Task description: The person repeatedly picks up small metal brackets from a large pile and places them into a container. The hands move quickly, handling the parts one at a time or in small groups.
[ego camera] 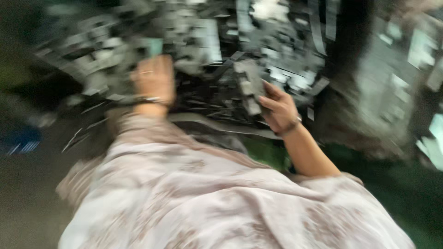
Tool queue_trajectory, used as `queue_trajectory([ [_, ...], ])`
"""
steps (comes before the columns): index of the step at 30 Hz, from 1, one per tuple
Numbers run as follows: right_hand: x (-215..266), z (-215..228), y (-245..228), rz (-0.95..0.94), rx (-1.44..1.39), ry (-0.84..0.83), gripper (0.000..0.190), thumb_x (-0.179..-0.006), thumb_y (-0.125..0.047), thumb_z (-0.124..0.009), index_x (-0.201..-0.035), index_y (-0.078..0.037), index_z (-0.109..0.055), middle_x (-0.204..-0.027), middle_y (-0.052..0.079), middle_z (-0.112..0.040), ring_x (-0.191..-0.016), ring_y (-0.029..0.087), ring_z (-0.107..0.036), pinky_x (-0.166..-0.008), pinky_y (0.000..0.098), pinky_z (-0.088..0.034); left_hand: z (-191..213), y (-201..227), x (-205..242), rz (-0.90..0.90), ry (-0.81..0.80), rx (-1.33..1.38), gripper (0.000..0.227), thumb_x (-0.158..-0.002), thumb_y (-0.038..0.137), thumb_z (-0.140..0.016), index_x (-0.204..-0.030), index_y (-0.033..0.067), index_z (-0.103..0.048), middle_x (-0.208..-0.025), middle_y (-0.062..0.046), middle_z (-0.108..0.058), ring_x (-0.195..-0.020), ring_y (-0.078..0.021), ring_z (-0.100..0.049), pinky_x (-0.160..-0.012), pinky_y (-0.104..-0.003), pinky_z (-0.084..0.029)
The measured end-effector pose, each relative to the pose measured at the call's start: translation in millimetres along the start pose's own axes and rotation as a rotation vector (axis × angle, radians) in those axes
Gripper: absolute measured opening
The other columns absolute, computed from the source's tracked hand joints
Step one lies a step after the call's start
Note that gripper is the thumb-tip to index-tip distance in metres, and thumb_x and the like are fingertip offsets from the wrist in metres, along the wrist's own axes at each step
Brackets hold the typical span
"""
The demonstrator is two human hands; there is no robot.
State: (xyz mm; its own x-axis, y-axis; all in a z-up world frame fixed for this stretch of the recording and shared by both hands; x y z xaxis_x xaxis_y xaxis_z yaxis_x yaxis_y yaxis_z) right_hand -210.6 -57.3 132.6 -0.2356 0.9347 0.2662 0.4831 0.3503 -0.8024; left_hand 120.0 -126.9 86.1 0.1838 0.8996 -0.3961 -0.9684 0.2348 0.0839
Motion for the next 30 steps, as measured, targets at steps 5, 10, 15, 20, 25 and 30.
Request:
queue_trajectory([
  [5,24,129,-89,0.521,1.192,0.583,0.061,-0.091,0.011,-0.065,-0.150,0.002,-0.052,-0.147,0.019,-0.066,-0.107,0.030,-0.073,-0.087,0.0412,-0.057,-36,-51,22,-0.061,-0.211,-0.032,0.043,-0.085,0.020,-0.075,-0.126,0.0118,-0.067,-0.129,-0.006,-0.065,-0.121,-0.0338,-0.056,-0.096,-0.054,-0.045],
  [10,78,255,-181,0.674,1.921,0.962,0.073,-0.094,0.016,-0.050,-0.164,0.004,-0.034,-0.139,0.029,-0.064,-0.126,0.041,-0.067,-0.109,0.0419,-0.060,-24,-60,18,-0.005,-0.341,0.342,0.030,-0.087,0.017,-0.080,-0.115,0.0128,-0.070,-0.115,-0.012,-0.069,-0.105,-0.0325,-0.067,-0.095,-0.045,-0.053],
  [15,93,294,-178,0.209,2.096,0.986,0.078,-0.077,0.009,-0.061,-0.152,0.013,-0.041,-0.134,0.040,-0.053,-0.112,0.055,-0.058,-0.098,0.0551,-0.051,14,-38,22,-0.073,-0.232,0.430,0.022,-0.092,0.018,-0.082,-0.110,0.0119,-0.071,-0.109,-0.010,-0.071,-0.095,-0.0344,-0.069,-0.079,-0.045,-0.055],
  [20,59,180,-124,0.458,2.032,0.538,0.039,-0.098,-0.005,-0.071,-0.135,0.002,-0.062,-0.138,0.025,-0.062,-0.127,0.042,-0.058,-0.110,0.0467,-0.049,56,0,23,-0.172,-0.030,0.554,0.015,-0.100,-0.002,-0.068,-0.112,0.0067,-0.069,-0.101,-0.011,-0.073,-0.087,-0.0275,-0.073,-0.075,-0.037,-0.059],
  [25,13,65,-16,0.372,1.801,-0.126,0.041,-0.088,-0.022,-0.081,-0.123,-0.003,-0.070,-0.125,0.020,-0.066,-0.113,0.040,-0.064,-0.098,0.0459,-0.052,76,19,11,0.105,0.039,1.529,0.009,-0.105,0.004,-0.068,-0.107,0.0044,-0.076,-0.099,-0.011,-0.078,-0.082,-0.0219,-0.073,-0.069,-0.035,-0.059],
  [30,2,71,12,0.014,2.031,-0.118,0.041,-0.075,-0.011,-0.077,-0.116,-0.007,-0.072,-0.124,0.017,-0.065,-0.104,0.041,-0.065,-0.090,0.0498,-0.053,94,7,-3,-0.095,0.351,2.048,0.051,-0.084,-0.007,-0.078,-0.128,0.0149,-0.066,-0.145,-0.008,-0.047,-0.132,-0.0235,-0.057,-0.091,-0.036,-0.061],
])
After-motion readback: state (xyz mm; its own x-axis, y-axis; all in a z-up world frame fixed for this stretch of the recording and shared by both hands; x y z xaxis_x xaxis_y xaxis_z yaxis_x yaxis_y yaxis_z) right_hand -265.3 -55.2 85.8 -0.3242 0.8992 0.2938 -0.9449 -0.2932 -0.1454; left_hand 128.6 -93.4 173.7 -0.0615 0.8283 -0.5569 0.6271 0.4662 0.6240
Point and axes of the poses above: each hand's wrist, its own x-axis away from the middle knuckle, its own z-axis out of the back of the hand, y = z × x, the point moved 6 cm from there along -x, towards the middle knuckle
